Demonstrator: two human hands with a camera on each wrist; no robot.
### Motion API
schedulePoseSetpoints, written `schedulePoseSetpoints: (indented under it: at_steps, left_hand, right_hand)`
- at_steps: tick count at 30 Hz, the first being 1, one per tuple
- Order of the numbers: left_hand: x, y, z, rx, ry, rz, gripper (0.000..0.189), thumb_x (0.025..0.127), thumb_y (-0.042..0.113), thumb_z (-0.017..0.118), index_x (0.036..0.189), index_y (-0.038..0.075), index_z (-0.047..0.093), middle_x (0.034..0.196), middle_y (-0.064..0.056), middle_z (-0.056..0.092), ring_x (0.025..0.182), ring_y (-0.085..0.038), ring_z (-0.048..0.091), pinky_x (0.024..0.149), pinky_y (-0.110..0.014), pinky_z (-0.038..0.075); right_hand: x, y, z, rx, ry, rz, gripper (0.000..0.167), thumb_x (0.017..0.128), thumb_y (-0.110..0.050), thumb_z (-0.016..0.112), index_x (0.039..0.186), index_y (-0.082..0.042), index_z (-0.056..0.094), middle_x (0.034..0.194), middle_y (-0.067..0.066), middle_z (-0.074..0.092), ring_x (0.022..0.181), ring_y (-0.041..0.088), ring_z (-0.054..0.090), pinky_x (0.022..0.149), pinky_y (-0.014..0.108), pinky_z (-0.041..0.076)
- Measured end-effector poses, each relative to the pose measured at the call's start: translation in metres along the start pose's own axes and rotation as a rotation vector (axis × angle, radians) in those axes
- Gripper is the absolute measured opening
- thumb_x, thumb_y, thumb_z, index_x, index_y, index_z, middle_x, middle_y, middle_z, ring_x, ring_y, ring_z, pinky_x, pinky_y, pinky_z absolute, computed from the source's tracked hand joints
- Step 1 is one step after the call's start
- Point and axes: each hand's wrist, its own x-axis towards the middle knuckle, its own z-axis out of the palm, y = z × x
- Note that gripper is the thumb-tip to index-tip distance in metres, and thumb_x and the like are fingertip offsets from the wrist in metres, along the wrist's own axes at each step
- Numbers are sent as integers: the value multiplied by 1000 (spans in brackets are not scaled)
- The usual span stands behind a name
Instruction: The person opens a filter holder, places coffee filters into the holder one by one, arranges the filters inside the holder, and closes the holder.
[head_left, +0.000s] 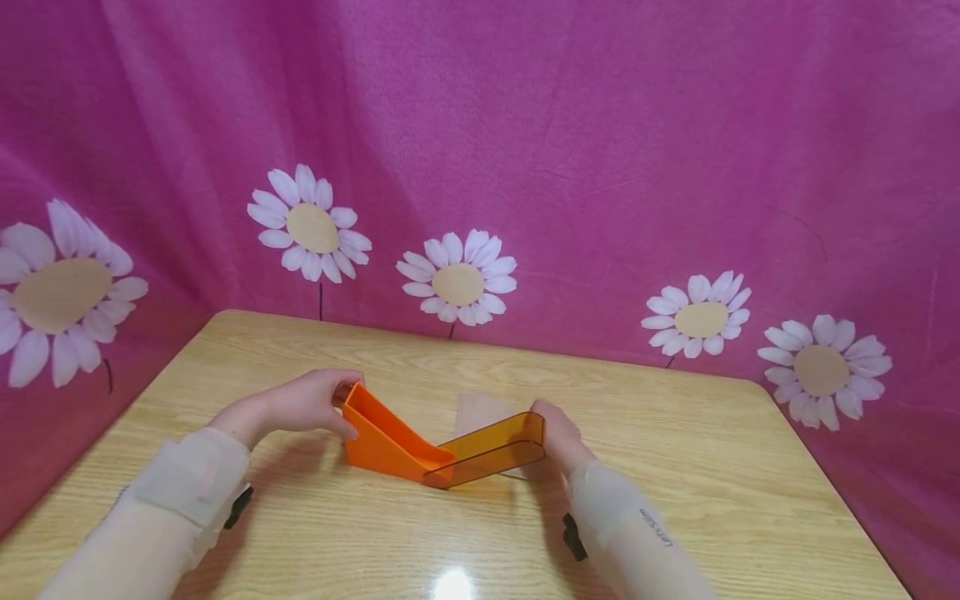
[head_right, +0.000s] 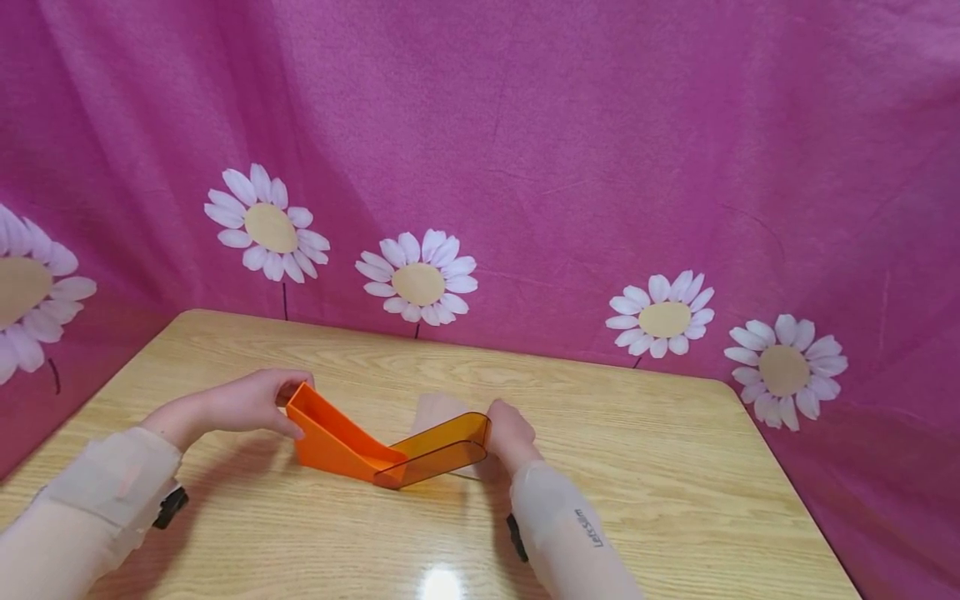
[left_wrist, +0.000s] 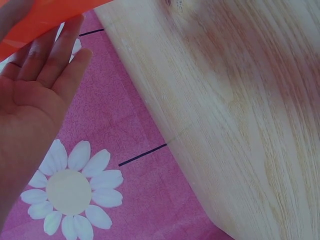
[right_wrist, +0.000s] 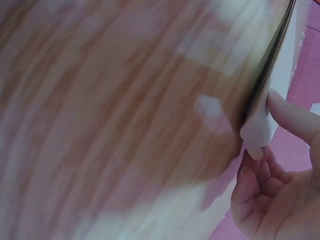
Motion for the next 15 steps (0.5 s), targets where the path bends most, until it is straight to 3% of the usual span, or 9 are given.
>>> schedulePoseSetpoints:
  at_steps: [2,5,10,15]
  left_hand:
    - [0,-1,0,-3,0,11,27,75,8,74,93,5,54,95,-3,65,97,-19,60,93,-43,46]
    - [0,-1,0,-8,1,22,27,75,7,74,92,5,54,94,-3,65,96,-19,60,93,-43,46]
    - [1,-1,0,-14,1,14,27,75,6,74,93,5,54,95,-3,65,96,-18,60,92,-42,46]
    - [1,-2,1,-14,6,13,27,74,5,74,93,4,55,94,-3,65,95,-18,60,91,-41,47]
  right_hand:
    - [3,3,-1,-81,-1,-57,6,78,-5,48,79,-4,54,79,11,59,73,21,50,65,33,41]
    - [9,10,-1,-137,-9,-74,8,77,-5,53,83,-2,57,82,12,62,75,22,53,69,36,46]
    - [16,18,-4,-215,-26,-53,19,76,-3,56,93,1,62,95,16,66,86,26,59,79,43,49]
    - [20,25,-7,-212,-35,4,20,74,-1,53,90,-2,64,90,11,65,80,23,56,73,41,48]
